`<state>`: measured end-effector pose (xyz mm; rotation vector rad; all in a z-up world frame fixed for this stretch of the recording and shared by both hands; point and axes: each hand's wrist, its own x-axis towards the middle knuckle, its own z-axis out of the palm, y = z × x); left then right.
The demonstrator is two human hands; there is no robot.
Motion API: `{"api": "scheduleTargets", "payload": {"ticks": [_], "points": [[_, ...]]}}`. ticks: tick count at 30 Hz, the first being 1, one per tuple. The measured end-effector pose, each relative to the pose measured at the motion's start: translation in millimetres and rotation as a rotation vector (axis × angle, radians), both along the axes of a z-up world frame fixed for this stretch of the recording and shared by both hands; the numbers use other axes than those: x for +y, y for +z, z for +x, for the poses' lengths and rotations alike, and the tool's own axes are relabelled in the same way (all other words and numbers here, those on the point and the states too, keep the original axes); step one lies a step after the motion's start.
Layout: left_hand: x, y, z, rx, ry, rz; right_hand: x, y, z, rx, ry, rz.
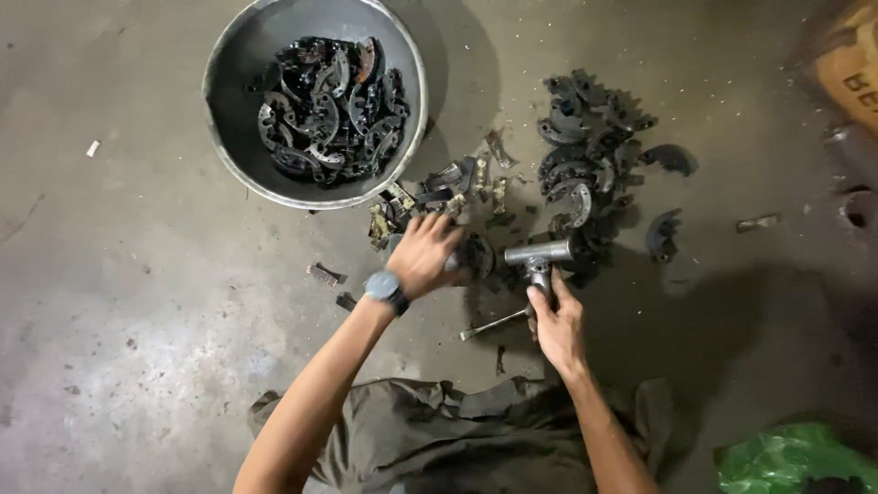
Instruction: The person sits on the workshop floor and uses a hammer to strike small metal parts, including chain links and sprocket-like pieces, placed on a small metal block, breaking them apart. They handle the pieces one at a time, repositioning them on the block, and set broken pieces aside among piles of similar parts.
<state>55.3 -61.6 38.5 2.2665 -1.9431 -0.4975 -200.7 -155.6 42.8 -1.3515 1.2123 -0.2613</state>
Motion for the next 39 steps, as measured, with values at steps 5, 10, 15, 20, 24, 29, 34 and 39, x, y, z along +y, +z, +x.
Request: {"api": "scheduleTargets", "payload": {"ticks": [5, 10, 15, 20, 24, 29, 34, 39], "points": [[37.8, 1.2, -0.4, -0.026, 0.050, 0.018, 10.8, -3.4, 14.0, 0.044, 0.003, 0.061], [47.1, -5.2, -5.1, 0.049, 0.147, 0.010, 12.7, -7.6, 28.1, 0.053, 0.076, 0.081], [48.2, -10.7, -16.1, 0.003, 0.226, -0.034, -3.2, -2.3, 34.9, 0.125, 0.210, 0.012], [58.8, -32.5, -90.0, 0.055, 0.098, -0.036, -9.1, -4.7, 26.4, 0.025, 0.123, -0.034], [38.8, -36.9, -155.8, 0.081, -0.083, 0.043, -15.0, 8.9, 19.4, -0.046, -0.065, 0.084], [25.3, -64.4, -155.9, 0.075, -0.024, 0.092, -21.1, 57.1, 3.9, -0.106, -0.033, 0.023], [28.6, -10.2, -88.9, 0.673, 0.221, -0.223, -24.0, 85.8, -10.2, -0.188, -0.008, -0.115], [-10.3, 38.3, -28.8, 0.799, 0.284, -0.565, -12.7, 125.7, -1.8, -0.202, -0.069, -0.049]]}}
